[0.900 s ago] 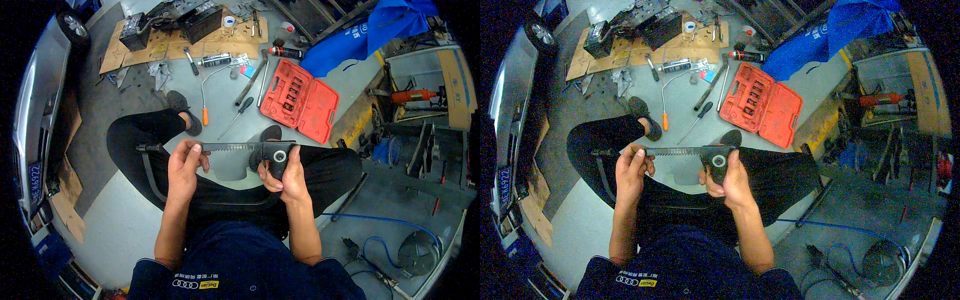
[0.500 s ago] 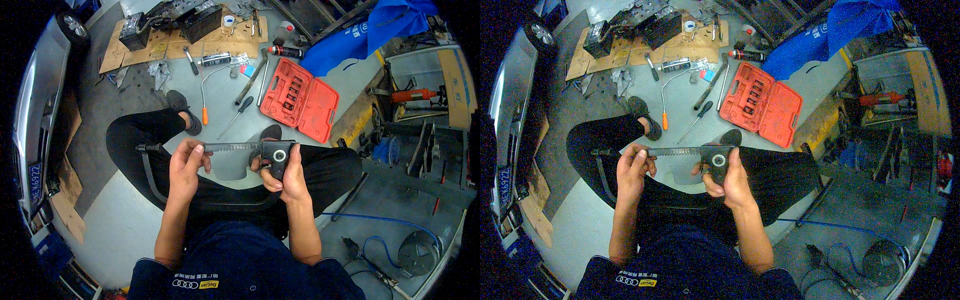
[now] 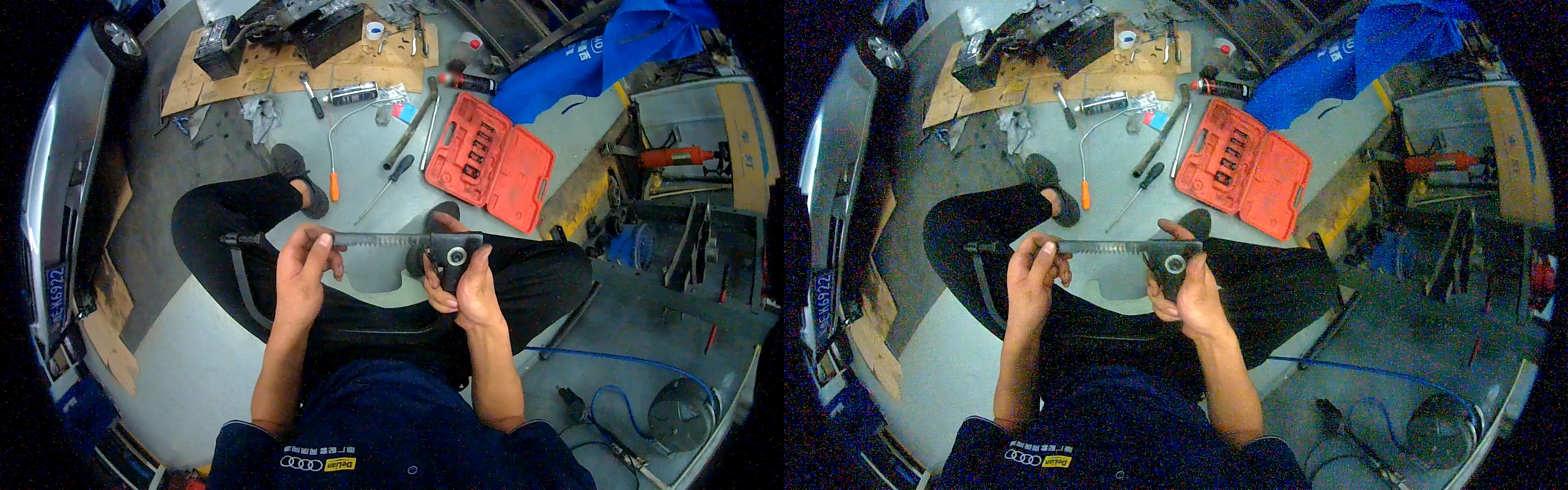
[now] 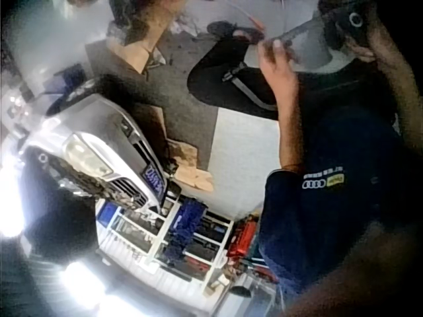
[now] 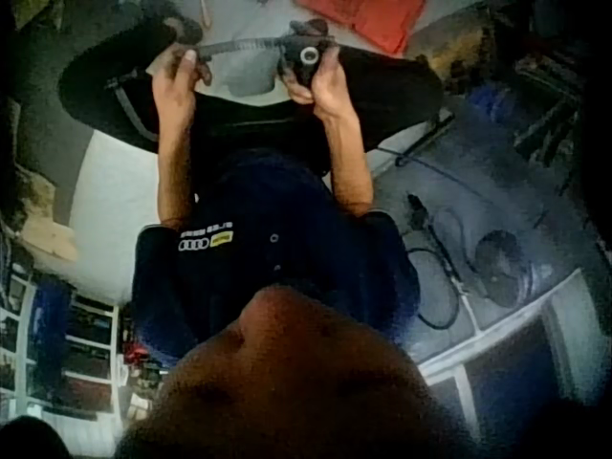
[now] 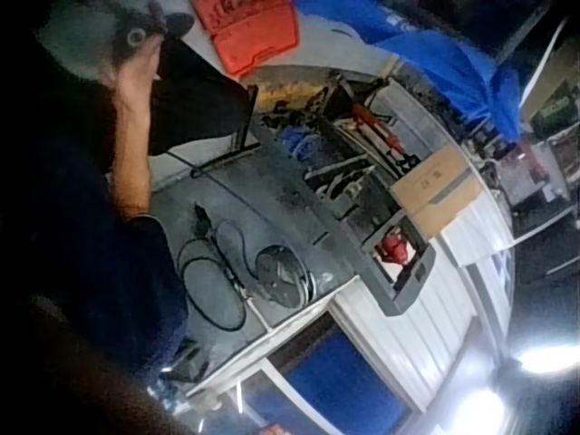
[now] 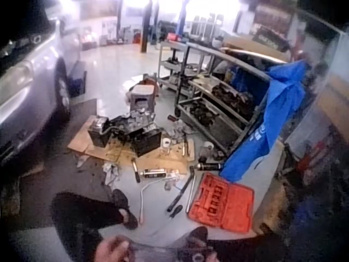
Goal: The person sits on a stool in a garage, handling a timing chain and a valve cover. They place the timing chain into a red tool case and then pick up the valve cover to inspect it. The person then stands up, walks to a workbench to retrieve a screwdriver, and returns to the car to place a white sheet of paper over the engine bay.
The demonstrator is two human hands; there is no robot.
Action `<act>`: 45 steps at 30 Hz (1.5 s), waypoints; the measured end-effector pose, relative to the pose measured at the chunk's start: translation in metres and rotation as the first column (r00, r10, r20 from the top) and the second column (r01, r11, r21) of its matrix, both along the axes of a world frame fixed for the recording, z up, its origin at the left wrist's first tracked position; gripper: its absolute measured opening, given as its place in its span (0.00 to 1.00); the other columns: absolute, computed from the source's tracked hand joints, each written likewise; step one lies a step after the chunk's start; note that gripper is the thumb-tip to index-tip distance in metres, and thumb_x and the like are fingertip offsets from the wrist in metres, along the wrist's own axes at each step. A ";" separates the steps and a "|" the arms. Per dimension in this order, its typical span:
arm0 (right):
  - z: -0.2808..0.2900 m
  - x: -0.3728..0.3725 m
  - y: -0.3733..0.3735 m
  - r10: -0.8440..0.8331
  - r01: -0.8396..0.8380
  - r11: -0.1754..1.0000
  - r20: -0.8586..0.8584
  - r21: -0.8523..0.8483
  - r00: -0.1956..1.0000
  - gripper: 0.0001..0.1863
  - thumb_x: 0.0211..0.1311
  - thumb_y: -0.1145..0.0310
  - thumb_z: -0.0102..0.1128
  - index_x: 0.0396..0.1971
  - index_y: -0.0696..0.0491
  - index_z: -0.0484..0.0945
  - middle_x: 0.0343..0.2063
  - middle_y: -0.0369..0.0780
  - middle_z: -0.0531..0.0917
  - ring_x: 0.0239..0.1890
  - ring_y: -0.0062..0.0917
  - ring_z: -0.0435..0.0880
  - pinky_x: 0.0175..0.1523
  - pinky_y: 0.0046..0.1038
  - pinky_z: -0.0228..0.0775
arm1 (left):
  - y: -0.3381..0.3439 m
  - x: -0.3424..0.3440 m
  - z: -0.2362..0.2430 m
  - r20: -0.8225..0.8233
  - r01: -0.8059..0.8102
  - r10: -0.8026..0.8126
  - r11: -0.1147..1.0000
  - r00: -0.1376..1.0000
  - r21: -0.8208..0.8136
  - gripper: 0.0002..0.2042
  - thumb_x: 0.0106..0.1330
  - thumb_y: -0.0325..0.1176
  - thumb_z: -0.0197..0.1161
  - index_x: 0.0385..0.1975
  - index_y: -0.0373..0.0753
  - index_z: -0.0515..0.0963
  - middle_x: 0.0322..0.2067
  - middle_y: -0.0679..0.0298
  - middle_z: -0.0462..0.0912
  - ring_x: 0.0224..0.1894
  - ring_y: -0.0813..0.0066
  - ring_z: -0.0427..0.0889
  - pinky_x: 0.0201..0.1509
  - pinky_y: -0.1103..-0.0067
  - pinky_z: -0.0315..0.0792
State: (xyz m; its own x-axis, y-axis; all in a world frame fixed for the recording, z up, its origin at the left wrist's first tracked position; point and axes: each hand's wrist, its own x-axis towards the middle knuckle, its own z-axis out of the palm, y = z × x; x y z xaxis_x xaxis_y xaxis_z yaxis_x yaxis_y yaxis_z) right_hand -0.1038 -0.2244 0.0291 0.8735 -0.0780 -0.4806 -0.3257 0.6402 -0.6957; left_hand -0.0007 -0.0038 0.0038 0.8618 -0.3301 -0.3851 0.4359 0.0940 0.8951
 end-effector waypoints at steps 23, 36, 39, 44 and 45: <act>0.005 -0.002 0.002 -0.003 0.005 0.998 0.023 -0.056 1.000 0.48 0.63 0.24 0.37 0.73 0.44 0.53 0.21 0.38 0.75 0.09 0.14 0.57 0.13 0.19 0.47 | -0.059 -0.009 0.015 -0.001 0.301 -0.301 0.952 0.954 -0.050 0.08 0.75 0.31 0.56 0.38 0.32 0.75 0.24 0.67 0.75 0.27 0.82 0.73 0.32 0.81 0.69; 0.009 0.001 0.003 0.003 -0.003 0.998 -0.002 -0.059 1.000 0.50 0.62 0.23 0.35 0.73 0.46 0.53 0.21 0.37 0.75 0.10 0.14 0.57 0.13 0.20 0.46 | -0.028 -0.002 0.009 0.010 0.210 -0.210 0.977 0.978 -0.034 0.08 0.75 0.32 0.56 0.38 0.32 0.74 0.33 0.60 0.81 0.27 0.81 0.73 0.33 0.80 0.71; 0.006 0.001 0.003 -0.004 0.004 0.999 -0.003 -0.045 1.000 0.49 0.62 0.23 0.35 0.72 0.46 0.54 0.21 0.37 0.75 0.10 0.14 0.58 0.13 0.19 0.46 | -0.023 -0.003 0.008 -0.003 0.186 -0.186 0.982 0.983 -0.015 0.09 0.75 0.32 0.56 0.38 0.32 0.74 0.33 0.59 0.81 0.27 0.81 0.73 0.33 0.80 0.71; 0.006 0.001 0.002 0.000 0.000 1.000 0.008 -0.028 1.000 0.49 0.62 0.24 0.36 0.72 0.45 0.55 0.21 0.37 0.75 0.10 0.14 0.58 0.14 0.19 0.47 | -0.015 0.000 0.007 -0.027 0.125 -0.125 0.992 0.992 -0.002 0.09 0.75 0.32 0.55 0.38 0.32 0.74 0.32 0.59 0.80 0.27 0.80 0.74 0.32 0.79 0.71; 0.006 0.002 0.002 0.001 -0.001 1.000 0.004 -0.029 1.000 0.48 0.62 0.24 0.36 0.72 0.45 0.55 0.21 0.37 0.75 0.11 0.14 0.58 0.14 0.19 0.47 | -0.013 0.002 0.008 -0.018 0.131 -0.131 0.991 0.991 0.005 0.09 0.75 0.32 0.55 0.37 0.32 0.74 0.32 0.59 0.80 0.27 0.80 0.74 0.32 0.79 0.71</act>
